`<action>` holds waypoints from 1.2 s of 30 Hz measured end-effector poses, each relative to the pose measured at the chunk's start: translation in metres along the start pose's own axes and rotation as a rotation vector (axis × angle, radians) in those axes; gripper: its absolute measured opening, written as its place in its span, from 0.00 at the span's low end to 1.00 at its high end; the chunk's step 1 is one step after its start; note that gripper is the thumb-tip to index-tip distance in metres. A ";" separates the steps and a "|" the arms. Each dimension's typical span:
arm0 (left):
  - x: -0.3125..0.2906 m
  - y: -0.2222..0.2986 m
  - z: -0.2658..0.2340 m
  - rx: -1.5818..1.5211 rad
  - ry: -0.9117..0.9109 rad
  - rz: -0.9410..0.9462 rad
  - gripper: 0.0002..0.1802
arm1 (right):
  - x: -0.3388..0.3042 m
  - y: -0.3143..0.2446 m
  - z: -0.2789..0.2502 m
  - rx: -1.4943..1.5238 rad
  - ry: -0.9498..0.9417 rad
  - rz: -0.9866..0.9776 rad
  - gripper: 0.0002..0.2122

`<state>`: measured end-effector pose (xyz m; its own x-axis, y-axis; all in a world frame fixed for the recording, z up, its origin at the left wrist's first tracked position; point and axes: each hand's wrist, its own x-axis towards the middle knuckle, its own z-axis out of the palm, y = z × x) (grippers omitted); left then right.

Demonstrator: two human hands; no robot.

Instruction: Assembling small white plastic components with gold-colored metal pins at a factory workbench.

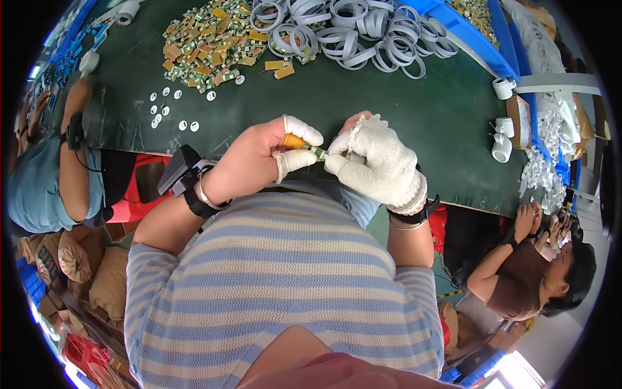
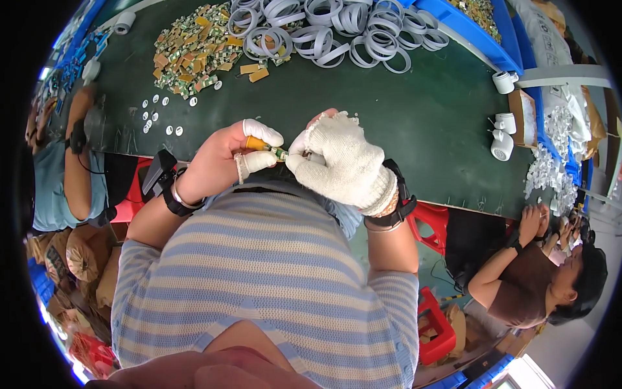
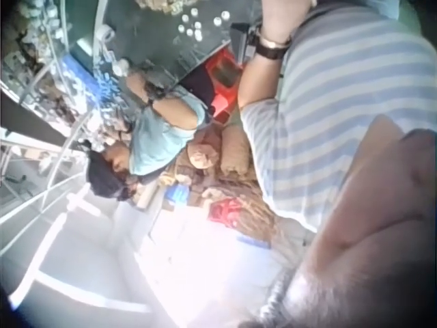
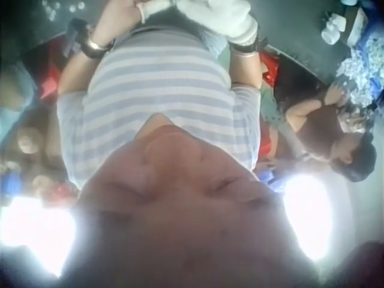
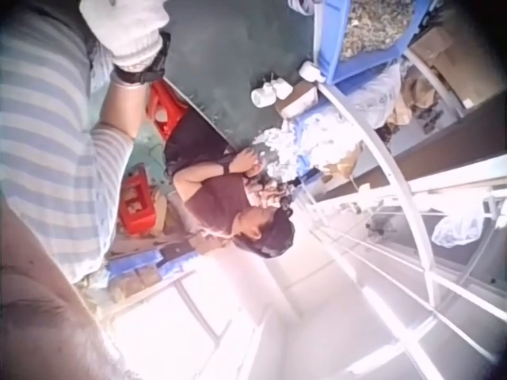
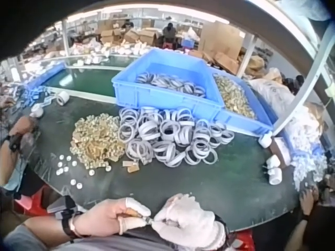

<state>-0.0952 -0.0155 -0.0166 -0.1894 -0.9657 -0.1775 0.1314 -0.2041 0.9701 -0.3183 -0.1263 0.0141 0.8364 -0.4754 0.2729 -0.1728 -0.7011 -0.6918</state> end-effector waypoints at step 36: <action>-0.023 -0.004 0.002 0.278 0.144 0.162 0.09 | 0.018 -0.009 0.010 -0.061 -0.143 0.051 0.07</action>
<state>-0.0932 0.0074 -0.0164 -0.0459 -0.9988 -0.0198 -0.1250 -0.0139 0.9921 -0.2967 -0.1232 0.0185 0.8907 -0.4333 0.1376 -0.2442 -0.7112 -0.6592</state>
